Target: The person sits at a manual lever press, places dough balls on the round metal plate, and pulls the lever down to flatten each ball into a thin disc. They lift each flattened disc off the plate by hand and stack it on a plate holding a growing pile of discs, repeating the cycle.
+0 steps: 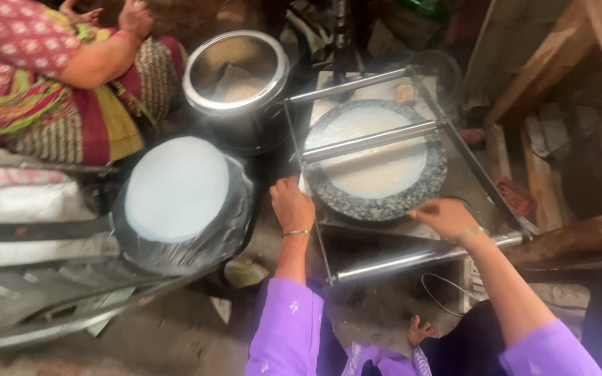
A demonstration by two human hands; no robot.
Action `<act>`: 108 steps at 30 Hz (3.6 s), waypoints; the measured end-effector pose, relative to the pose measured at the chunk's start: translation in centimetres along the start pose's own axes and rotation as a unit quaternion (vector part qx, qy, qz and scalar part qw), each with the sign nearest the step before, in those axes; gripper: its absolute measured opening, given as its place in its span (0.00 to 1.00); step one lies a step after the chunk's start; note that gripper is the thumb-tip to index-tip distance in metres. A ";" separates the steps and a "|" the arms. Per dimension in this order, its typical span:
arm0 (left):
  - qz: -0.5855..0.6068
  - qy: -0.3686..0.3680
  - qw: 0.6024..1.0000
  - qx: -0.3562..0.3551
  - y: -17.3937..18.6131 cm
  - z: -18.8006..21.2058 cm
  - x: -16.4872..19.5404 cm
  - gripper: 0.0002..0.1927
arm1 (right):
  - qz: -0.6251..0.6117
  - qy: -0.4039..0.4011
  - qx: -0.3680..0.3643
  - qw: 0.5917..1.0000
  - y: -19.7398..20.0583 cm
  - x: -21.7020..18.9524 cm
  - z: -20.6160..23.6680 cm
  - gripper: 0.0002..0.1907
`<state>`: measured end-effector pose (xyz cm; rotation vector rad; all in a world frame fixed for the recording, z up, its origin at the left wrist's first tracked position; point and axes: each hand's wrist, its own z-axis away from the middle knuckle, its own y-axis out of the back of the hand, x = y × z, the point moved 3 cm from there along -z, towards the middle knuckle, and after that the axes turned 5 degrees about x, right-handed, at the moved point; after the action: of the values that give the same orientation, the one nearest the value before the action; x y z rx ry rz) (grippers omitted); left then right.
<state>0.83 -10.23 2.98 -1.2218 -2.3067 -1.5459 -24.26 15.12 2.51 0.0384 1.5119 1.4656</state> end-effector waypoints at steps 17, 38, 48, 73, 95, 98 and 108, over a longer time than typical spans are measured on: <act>0.231 0.012 0.969 -0.092 -2.8 -2.4 5.4 0.16 | -0.043 -0.274 0.285 0.918 -3.3 0.6 -19.2 0.27; 0.238 0.003 0.965 -0.108 -4.2 -1.0 6.7 0.14 | -0.357 -0.271 0.156 0.880 -4.0 4.3 -18.1 0.11; 0.291 -0.097 0.925 -0.223 -7.5 3.5 9.7 0.23 | -0.399 -0.188 0.068 0.895 -3.0 -0.4 -4.7 0.08; 0.238 -0.040 0.935 -0.259 -8.8 3.1 8.8 0.10 | -0.345 -0.100 0.046 0.932 -3.9 0.3 -6.1 0.13; 0.364 0.142 0.899 -0.197 -5.6 -0.6 7.4 0.13 | -0.237 -0.127 0.184 0.945 7.0 2.3 -2.5 0.18; 0.333 0.123 0.928 -0.109 -4.8 -1.3 5.5 0.13 | -0.247 -0.113 0.214 0.938 11.8 2.5 -0.7 0.18; 0.230 0.197 0.948 -0.102 -7.1 -1.4 0.5 0.12 | -0.275 -0.035 0.208 0.938 21.1 -4.0 0.5 0.15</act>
<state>-4.62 -12.20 -1.31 -1.2376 -1.5163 -1.6830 -34.09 18.69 21.23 -0.0739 1.5866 0.6827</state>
